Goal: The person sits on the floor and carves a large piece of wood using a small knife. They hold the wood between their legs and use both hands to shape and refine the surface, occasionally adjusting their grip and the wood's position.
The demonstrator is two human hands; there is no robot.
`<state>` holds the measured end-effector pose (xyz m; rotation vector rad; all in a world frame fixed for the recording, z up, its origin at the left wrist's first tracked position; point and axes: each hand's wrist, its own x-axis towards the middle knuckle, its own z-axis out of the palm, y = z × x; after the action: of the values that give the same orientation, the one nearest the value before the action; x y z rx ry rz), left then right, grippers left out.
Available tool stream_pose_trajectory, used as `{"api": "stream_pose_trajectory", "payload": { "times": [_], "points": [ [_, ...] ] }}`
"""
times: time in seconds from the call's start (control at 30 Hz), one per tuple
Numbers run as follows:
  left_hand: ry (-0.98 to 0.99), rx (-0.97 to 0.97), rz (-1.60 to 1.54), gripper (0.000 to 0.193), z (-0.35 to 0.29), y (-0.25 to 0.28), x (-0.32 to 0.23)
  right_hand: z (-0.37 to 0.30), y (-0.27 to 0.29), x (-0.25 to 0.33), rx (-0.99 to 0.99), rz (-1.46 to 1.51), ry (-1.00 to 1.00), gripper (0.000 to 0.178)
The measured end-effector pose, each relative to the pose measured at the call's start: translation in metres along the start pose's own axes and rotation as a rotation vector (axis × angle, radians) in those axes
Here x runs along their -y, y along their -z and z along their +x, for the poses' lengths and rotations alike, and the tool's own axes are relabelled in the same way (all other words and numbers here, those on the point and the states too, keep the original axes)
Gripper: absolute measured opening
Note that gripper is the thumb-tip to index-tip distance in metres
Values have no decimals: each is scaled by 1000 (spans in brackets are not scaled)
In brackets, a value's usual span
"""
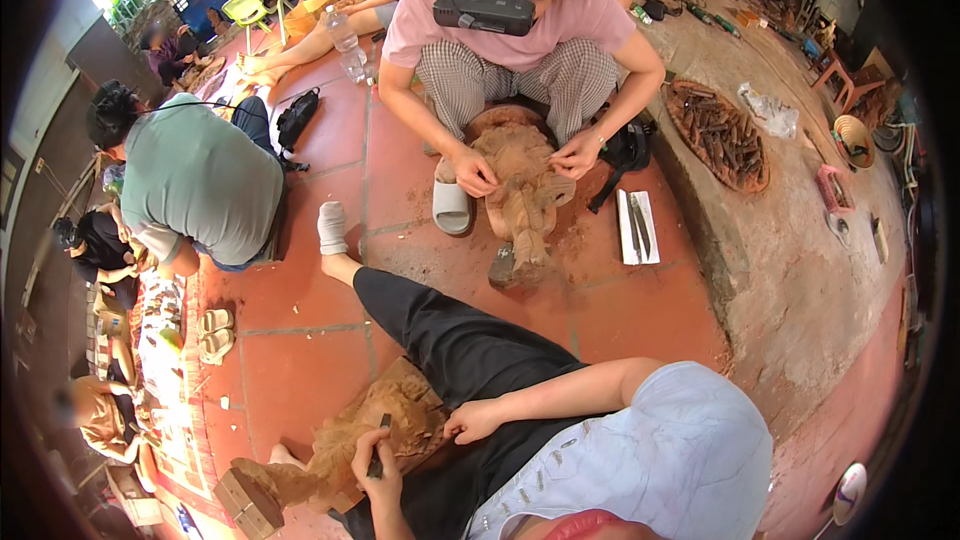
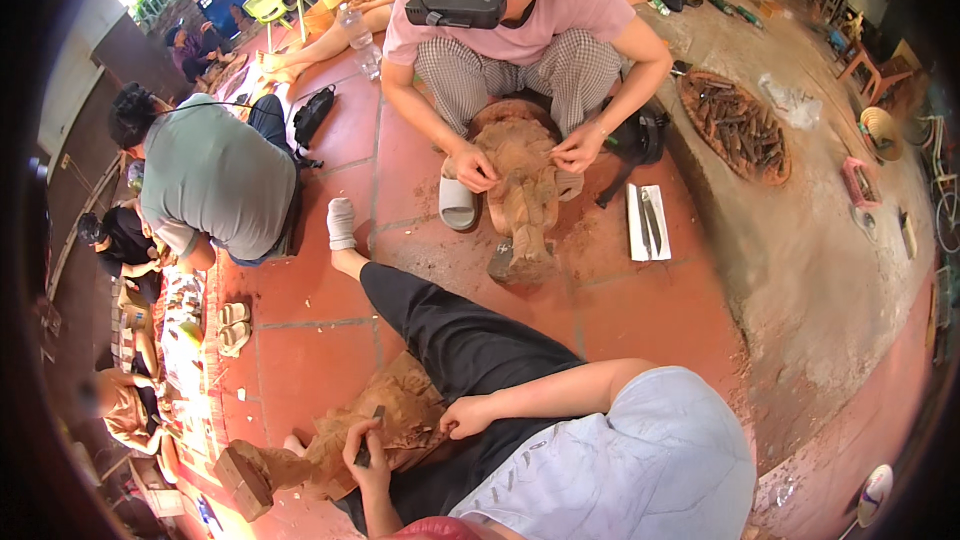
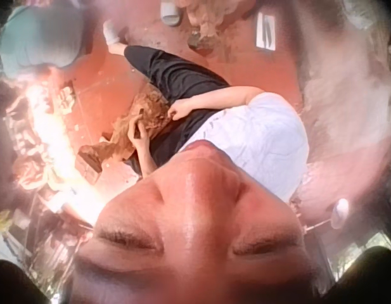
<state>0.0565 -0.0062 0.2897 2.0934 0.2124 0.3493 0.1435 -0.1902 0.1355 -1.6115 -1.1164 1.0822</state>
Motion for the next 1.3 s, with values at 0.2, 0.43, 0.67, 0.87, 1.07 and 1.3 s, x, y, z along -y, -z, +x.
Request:
{"api": "stream_pose_trajectory", "payload": {
  "times": [0.2, 0.43, 0.67, 0.87, 1.07, 1.3],
  "points": [
    [52, 31, -80, 13, -10, 9, 10, -4, 3, 2, -21, 47, -48, 36],
    [-10, 66, 48, 13, -8, 9, 10, -4, 3, 1, -19, 63, -43, 35],
    [-62, 46, 58, 15, 5, 3, -16, 1, -1, 2, 28, 35, -36, 37],
    [104, 94, 37, 15, -4, 11, -5, -1, 9, 7, 50, 96, -85, 42],
    [36, 109, 64, 15, 0, 4, -16, -2, 8, 5, 63, 41, -42, 42],
    [61, 147, 81, 15, 5, 9, -10, 0, 4, 0, 52, 109, -86, 39]
  ]
}}
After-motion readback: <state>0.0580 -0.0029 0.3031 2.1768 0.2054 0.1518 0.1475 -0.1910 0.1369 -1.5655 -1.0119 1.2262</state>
